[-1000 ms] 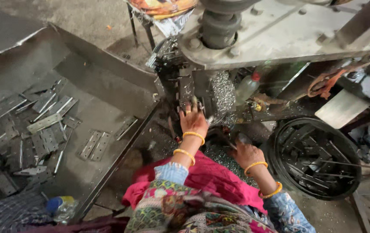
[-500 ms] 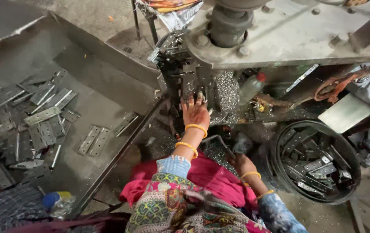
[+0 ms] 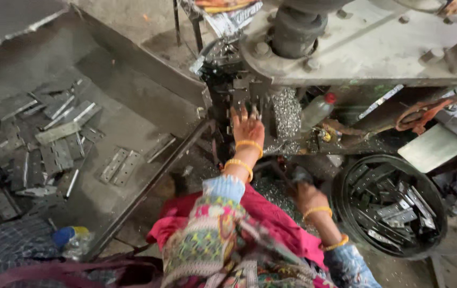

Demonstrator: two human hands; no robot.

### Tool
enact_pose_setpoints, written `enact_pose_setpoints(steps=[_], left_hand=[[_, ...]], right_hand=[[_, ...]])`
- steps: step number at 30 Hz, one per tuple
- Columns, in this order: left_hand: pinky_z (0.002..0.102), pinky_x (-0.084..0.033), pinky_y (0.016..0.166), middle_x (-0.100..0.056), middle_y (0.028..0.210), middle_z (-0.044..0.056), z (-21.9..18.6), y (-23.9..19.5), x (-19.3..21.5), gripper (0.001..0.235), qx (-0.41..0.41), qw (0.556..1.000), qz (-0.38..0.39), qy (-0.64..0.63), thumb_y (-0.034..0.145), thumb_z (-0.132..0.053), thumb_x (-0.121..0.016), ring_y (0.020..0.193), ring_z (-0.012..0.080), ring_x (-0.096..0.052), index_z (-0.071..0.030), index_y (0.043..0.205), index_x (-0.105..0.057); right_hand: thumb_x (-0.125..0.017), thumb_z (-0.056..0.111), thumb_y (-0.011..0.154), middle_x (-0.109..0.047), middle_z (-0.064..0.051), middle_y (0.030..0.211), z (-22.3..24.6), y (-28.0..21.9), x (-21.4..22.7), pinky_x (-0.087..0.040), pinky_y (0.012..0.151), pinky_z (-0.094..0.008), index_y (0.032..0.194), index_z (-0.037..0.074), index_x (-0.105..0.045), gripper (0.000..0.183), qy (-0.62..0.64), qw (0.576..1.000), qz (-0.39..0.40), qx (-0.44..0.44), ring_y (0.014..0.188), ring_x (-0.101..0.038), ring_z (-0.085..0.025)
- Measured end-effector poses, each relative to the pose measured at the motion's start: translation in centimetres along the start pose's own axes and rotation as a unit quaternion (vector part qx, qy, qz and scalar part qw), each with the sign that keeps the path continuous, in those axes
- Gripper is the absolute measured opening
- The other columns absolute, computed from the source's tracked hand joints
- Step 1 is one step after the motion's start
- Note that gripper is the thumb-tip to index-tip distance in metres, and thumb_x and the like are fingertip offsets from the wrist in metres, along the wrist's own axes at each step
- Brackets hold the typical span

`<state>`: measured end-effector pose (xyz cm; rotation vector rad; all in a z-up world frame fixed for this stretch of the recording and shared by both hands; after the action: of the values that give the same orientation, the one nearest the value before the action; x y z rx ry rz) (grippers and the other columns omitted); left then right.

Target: The person places small metal hinge leaves into a stamping or punching machine by hand, operates the machine with a lever, and then gathers the processed pieces from a tray and places them into a larger bin.

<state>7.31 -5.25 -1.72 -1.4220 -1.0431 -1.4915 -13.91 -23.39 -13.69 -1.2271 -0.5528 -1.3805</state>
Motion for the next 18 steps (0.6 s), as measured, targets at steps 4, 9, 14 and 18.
enact_pose_setpoints(steps=[4,9,14,18], left_hand=[[0.062,-0.009,0.125,-0.037,0.166,0.003,-0.2,0.9,0.8,0.05,0.022,0.998,-0.048,0.037,0.104,-0.021,-0.039,0.153,0.0282,-0.031,-0.012,0.152,-0.051],[0.066,-0.009,0.122,-0.037,0.162,0.003,0.5,-1.5,1.4,0.052,0.011,0.999,-0.05,-0.018,0.1,-0.017,-0.035,0.152,0.0329,-0.029,-0.014,0.15,-0.049],[0.06,-0.015,0.125,-0.04,0.16,0.001,-0.5,3.6,-3.3,0.055,0.059,0.989,-0.079,0.113,0.104,-0.018,-0.036,0.153,0.0267,-0.028,-0.012,0.159,-0.039],[0.046,-0.025,0.121,-0.043,0.163,0.001,-3.1,7.0,-6.1,0.049,0.006,0.623,0.074,0.779,0.106,-0.025,-0.047,0.151,0.029,-0.032,-0.022,0.155,-0.048]], right_hand=[[-0.061,0.049,0.095,-0.074,-0.023,0.105,0.2,-1.1,-2.1,-0.056,0.087,-0.053,0.119,0.013,-0.066,0.043,-0.01,1.0,-0.006,-0.027,0.102,-0.07,-0.044],[-0.065,0.053,0.094,-0.074,-0.023,0.102,-0.6,0.3,-4.6,-0.055,0.087,-0.054,0.107,0.01,-0.072,0.045,0.069,0.998,-0.007,0.011,0.1,-0.069,-0.044],[-0.053,0.044,0.102,-0.074,-0.022,0.102,-1.5,1.8,0.1,-0.054,0.084,-0.055,0.11,0.011,-0.069,0.037,-0.023,0.999,-0.047,-0.003,0.1,-0.07,-0.045],[-0.06,0.048,0.097,-0.072,-0.024,0.099,-1.5,-0.3,-5.0,-0.052,0.083,-0.055,0.108,0.012,-0.07,0.039,0.043,0.999,-0.014,0.016,0.099,-0.068,-0.046]])
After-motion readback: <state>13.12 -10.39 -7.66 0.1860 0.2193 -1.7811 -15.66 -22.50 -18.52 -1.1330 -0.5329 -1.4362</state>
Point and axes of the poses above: each hand's wrist, its own y-axis towards the middle knuckle, its own x-axis out of the back of the hand, z = x × y, the point moved 5 cm from there along y, towards the middle knuckle
